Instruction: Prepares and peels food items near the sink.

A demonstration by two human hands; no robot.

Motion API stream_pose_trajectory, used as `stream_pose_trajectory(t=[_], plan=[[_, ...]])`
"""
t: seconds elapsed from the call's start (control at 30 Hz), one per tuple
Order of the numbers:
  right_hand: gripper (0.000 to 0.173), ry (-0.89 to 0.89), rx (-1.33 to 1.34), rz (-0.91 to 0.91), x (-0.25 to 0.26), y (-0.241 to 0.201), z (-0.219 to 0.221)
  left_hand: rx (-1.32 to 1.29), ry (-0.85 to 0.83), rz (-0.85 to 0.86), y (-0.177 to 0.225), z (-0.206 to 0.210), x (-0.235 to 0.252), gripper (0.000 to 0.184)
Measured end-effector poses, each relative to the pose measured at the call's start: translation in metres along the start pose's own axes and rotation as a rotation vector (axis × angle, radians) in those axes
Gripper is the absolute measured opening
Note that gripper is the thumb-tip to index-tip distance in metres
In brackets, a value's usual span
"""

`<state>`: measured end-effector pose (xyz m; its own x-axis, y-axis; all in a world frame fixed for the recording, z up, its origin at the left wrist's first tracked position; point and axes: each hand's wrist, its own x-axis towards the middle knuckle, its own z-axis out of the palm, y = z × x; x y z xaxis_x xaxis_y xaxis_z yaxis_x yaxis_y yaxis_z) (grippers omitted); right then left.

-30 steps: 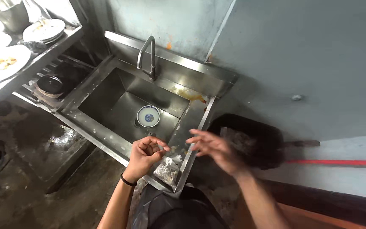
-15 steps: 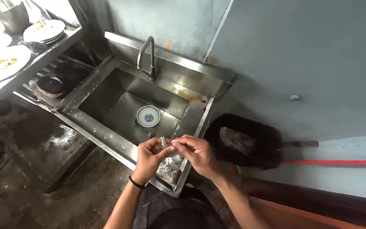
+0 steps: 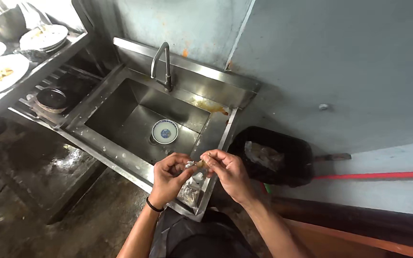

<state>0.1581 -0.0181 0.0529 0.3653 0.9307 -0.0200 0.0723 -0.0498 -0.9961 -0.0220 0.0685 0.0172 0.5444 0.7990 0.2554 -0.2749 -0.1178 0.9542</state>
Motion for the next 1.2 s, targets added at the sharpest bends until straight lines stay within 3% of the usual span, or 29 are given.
stream_pose_trajectory(t=[0.23,0.4,0.5,0.53,0.6,0.63,0.7,0.8,0.87,1.0,1.13,1.2], plan=[[0.013,0.144,-0.251,-0.188,0.001,-0.019,-0.059,-0.225,0.084,-0.116,0.002,-0.003,-0.001,0.02],[0.01,0.268,-0.315,-0.298,0.008,-0.024,-0.149,-0.445,0.144,-0.225,0.006,-0.003,-0.002,0.015],[0.014,0.509,-0.362,-0.062,0.014,0.028,-0.216,-0.495,0.195,-0.272,0.009,-0.002,-0.002,0.014],[0.023,0.566,-0.552,0.12,0.014,0.053,-0.236,-0.5,0.21,-0.288,0.01,-0.002,-0.003,0.014],[0.059,0.454,-0.923,0.489,0.01,0.09,-0.257,-0.484,0.218,-0.324,0.01,-0.001,-0.006,0.014],[0.066,0.4,-0.973,0.504,0.012,0.094,-0.251,-0.457,0.214,-0.334,0.009,-0.001,-0.006,0.013],[0.057,0.3,-0.876,0.259,0.015,0.074,-0.195,-0.366,0.178,-0.357,0.005,-0.004,-0.005,0.012],[0.037,-0.07,-0.581,0.005,-0.003,0.032,-0.078,-0.192,0.062,-0.416,-0.006,-0.003,-0.011,0.012],[0.04,-0.289,-0.574,-0.076,-0.01,0.018,-0.03,-0.097,-0.014,-0.437,-0.008,0.001,-0.011,0.013],[0.044,-0.356,-0.751,-0.234,-0.012,0.018,-0.006,-0.068,-0.094,-0.434,-0.005,0.0,-0.011,0.013],[0.048,-0.529,-0.753,-0.073,-0.01,0.008,-0.012,-0.14,-0.111,-0.464,-0.007,-0.005,-0.012,0.013],[0.047,-0.573,-0.751,-0.08,-0.01,0.008,-0.01,-0.153,-0.139,-0.464,-0.009,-0.008,-0.012,0.014]])
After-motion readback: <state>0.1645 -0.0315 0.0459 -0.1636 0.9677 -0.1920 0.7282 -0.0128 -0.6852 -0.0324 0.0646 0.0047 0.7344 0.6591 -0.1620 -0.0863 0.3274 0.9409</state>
